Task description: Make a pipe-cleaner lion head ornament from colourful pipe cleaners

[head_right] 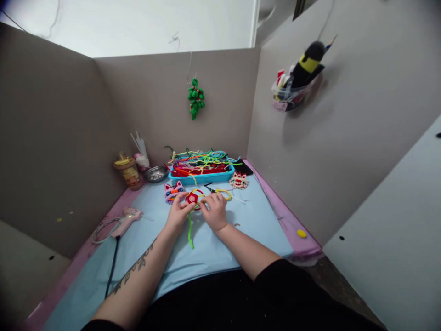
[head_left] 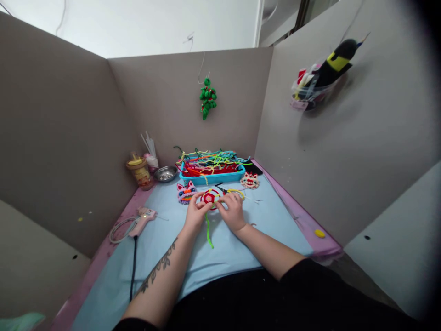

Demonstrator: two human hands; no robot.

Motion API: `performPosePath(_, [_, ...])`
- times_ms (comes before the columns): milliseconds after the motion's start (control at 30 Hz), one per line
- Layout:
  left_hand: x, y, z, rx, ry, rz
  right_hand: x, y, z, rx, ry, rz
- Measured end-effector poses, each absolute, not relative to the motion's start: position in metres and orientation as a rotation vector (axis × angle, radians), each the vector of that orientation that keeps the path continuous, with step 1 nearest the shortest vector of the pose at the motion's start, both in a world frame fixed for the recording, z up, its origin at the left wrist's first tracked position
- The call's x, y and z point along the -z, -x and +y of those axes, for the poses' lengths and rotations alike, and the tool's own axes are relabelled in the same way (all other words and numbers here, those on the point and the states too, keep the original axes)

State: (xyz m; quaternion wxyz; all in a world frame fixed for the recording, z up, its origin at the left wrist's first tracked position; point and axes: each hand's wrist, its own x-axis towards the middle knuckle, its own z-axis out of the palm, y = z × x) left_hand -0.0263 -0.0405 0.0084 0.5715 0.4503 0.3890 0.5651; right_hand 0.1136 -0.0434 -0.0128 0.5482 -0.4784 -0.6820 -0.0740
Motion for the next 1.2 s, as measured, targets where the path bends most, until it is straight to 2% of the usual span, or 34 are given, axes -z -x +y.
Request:
performPosePath(500, [-0.003,0.027,-0.039,-1.331,-1.094,0.912,0.020,-0.109,-0.040,-0.028,0.943,-1.661])
performPosePath(733, [0.003,0.029,-0.036,-1.331,-1.124,0.891,0.020,-0.108,-0.040,-0.245,1.009,-1.581])
performPosePath(900, [0.005,0.027,-0.036,-1.339,-1.145,0.894,0.021,-0.109,-0.036,-0.245,1.029,-1.599])
performPosePath(1200, [0.007,0.033,-0.026,-1.553,-1.001,0.990,0.026,-0.112,-0.044,-0.289,0.865,-1.785])
